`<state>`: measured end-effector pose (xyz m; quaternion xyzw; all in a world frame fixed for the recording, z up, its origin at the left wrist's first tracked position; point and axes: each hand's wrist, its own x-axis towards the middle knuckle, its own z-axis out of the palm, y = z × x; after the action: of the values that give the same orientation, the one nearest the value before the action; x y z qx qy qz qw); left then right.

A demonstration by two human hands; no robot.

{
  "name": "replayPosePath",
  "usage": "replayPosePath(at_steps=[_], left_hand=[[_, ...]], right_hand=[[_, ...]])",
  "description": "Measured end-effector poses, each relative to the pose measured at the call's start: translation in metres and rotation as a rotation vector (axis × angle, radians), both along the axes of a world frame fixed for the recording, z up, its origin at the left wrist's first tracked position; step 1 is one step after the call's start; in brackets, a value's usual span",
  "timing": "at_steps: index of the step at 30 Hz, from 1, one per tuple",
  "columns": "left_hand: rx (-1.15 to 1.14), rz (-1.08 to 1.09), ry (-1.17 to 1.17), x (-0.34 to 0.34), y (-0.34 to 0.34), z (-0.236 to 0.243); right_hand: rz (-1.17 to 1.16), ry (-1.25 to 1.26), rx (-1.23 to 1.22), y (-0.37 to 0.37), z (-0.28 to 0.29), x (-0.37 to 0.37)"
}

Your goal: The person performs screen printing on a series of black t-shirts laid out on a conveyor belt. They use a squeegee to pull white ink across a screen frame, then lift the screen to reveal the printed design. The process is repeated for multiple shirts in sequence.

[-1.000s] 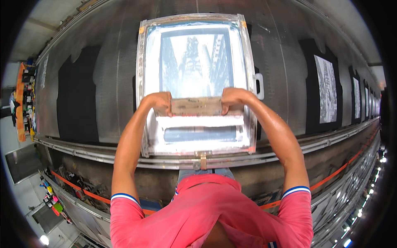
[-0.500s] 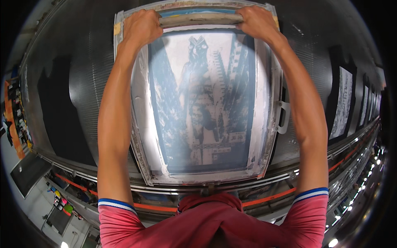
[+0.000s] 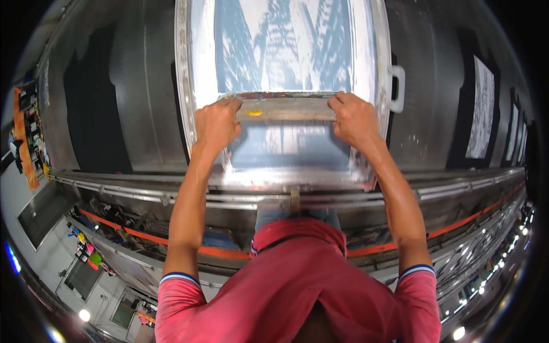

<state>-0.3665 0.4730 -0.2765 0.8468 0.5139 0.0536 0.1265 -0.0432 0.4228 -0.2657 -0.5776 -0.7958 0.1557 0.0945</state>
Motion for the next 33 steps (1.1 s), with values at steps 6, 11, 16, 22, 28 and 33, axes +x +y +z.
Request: replayPosePath(at_steps=[6, 11, 16, 22, 28, 33], left_hand=[[-0.011, 0.042, -0.102, 0.120, -0.262, 0.069], [-0.172, 0.025, 0.079, 0.143, -0.421, 0.184], [-0.369, -0.124, 0.231, 0.218, -0.455, 0.267], [-0.688, -0.070, 0.270, 0.262, -0.374, 0.299], [-1.111, -0.257, 0.223, 0.232, -0.278, 0.315], [-1.114, -0.248, 0.063, 0.220, -0.052, 0.333]], right_hand=[[0.024, 0.016, -0.071, -0.244, 0.068, 0.116], [0.002, 0.020, -0.033, -0.430, 0.170, 0.140], [-0.115, 0.435, -0.461, -0.435, 0.279, 0.194], [-0.758, 0.441, 0.111, -0.337, 0.308, 0.252], [-0.899, 0.408, -0.040, -0.254, 0.313, 0.279], [-0.945, 0.789, -0.082, -0.092, 0.268, 0.287]])
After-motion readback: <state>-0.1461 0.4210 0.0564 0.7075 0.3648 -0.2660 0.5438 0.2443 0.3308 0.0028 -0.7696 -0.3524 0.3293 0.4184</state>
